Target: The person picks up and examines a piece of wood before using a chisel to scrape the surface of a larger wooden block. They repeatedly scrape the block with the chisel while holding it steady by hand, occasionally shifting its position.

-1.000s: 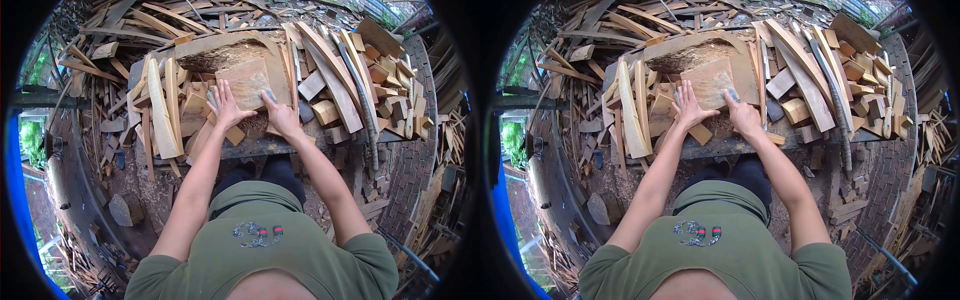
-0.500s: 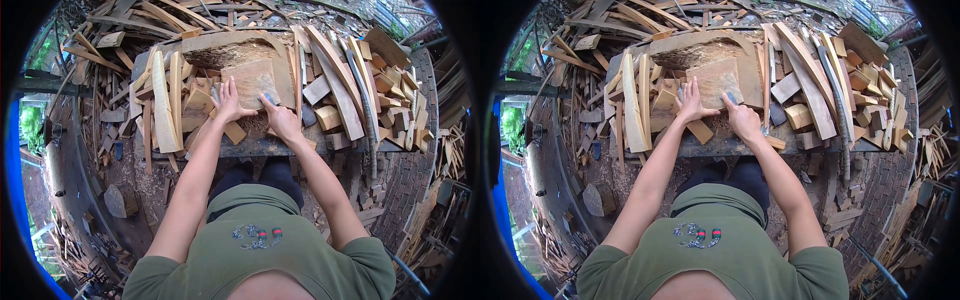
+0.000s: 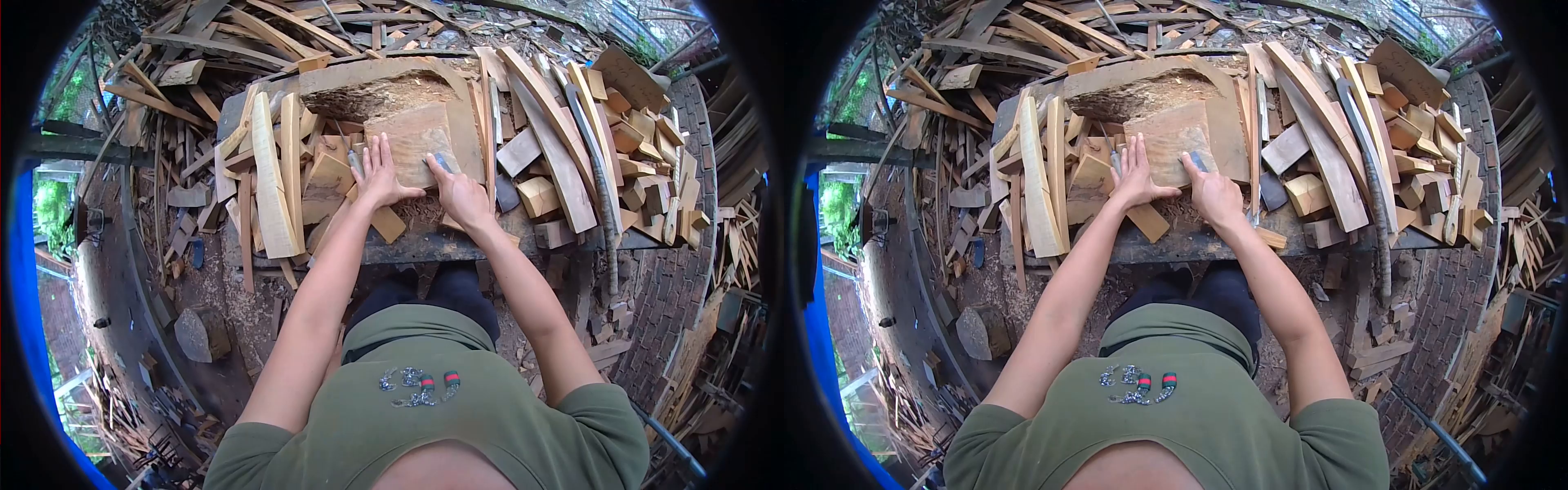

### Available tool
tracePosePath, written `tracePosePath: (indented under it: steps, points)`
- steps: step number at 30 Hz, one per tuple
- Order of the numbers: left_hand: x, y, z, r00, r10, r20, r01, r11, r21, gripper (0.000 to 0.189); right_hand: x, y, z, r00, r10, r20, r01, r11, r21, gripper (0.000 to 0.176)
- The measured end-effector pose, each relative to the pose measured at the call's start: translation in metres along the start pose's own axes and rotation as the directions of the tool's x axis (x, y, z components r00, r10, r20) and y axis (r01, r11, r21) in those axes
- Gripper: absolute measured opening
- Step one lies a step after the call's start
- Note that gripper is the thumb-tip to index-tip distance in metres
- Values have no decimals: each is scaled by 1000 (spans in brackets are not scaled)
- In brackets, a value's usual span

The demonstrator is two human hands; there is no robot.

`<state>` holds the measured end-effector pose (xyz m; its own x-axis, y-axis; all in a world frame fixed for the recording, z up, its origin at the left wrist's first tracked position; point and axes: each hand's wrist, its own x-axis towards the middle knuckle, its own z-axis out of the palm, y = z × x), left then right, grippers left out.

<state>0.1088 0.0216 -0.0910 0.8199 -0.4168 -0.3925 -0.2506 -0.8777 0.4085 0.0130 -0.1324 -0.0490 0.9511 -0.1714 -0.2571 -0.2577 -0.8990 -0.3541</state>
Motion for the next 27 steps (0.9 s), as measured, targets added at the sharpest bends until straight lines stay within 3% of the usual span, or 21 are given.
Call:
tracePosePath:
  steps: [6,16,21,24,25,27]
  points:
    - [3,-2,3,1000,11,4,-11,1000,18,154,56,-4,8,993,25,-114,-22,999,26,48]
    - [3,-1,2,1000,9,18,-8,1000,-28,153,7,-4,13,999,10,-45,-11,1000,-24,48]
    - [2,-1,-1,1000,23,3,-23,1000,-9,152,53,-6,14,989,23,-150,-21,1000,13,49]
    - [3,0,-2,1000,15,10,-15,999,30,152,32,1,20,978,-20,-209,25,999,20,49]
    - [2,0,-2,1000,26,3,-26,999,30,152,17,0,16,978,-20,-209,25,999,20,49]
    - [1,-1,0,1000,31,3,-31,999,25,152,-12,1,4,998,49,-43,-50,999,-12,50]
